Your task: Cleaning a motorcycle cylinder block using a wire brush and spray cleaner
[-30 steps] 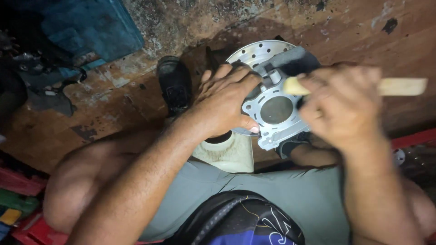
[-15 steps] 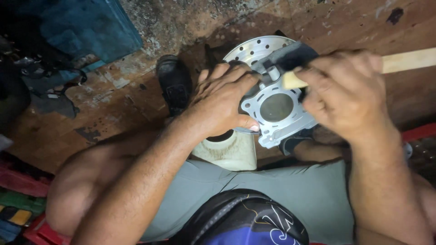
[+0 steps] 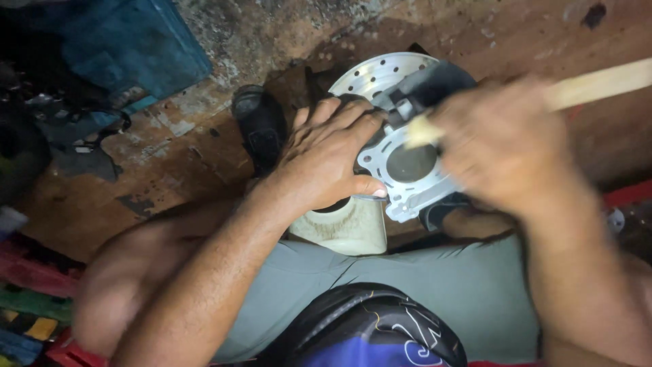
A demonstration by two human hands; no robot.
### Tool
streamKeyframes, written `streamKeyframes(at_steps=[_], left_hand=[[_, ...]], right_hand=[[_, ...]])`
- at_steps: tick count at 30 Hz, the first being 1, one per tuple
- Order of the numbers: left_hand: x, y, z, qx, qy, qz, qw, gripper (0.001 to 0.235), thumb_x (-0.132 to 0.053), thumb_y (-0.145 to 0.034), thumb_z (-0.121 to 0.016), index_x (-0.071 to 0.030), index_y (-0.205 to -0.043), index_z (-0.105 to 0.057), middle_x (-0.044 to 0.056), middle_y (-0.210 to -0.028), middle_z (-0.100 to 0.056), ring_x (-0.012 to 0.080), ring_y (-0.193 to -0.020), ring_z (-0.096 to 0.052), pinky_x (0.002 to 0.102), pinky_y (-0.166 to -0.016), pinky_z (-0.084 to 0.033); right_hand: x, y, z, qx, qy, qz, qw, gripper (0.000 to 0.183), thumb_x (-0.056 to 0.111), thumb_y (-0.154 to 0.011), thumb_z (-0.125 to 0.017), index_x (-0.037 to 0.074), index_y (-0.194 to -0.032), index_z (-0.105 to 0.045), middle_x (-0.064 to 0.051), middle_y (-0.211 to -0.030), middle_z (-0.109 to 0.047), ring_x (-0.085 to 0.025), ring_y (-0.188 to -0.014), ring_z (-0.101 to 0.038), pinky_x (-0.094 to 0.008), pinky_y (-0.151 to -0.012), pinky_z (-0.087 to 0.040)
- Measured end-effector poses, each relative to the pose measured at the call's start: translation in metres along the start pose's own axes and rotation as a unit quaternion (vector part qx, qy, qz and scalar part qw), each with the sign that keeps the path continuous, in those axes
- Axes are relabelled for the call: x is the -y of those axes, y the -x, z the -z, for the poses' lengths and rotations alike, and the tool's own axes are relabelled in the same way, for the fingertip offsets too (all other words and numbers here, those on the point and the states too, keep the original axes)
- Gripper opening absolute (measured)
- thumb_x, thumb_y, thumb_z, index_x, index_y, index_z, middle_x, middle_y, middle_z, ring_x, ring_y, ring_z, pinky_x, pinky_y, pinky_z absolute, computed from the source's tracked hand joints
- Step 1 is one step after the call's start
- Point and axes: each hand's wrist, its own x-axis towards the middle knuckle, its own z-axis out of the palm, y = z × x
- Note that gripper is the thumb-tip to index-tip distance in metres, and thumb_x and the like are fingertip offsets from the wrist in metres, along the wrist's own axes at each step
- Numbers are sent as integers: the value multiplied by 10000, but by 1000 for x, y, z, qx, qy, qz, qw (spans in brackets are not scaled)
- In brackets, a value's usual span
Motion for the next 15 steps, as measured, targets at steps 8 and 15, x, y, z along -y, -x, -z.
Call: streamKeyframes(at_steps=[8,15], left_hand=[[3,-3,-3,-37,-20,-17,999,992,-630,-525,-964,-66,-1266,-620,139,-1439,-553,342,-1196,-497,511,-947,-362],[3,1,0,-37,0,-23,999,1005,-588,-591,-914,-77,-1390,-582,120,-1469,-530,330,-1237,-470,499,-1014,-314]], right_hand=[[17,-9,-19,3,32,20,999,256,277,-927,-827,161,-1153,-798,-1,-1067,-736,-173,-969,-641,-399,-973,-435],[-2,-2,-12,-42,-78,13,996,45,90,-963,-751,71,-944,-716,-91,-1018,-744,-277,-917,-678,-470,-896,-407]])
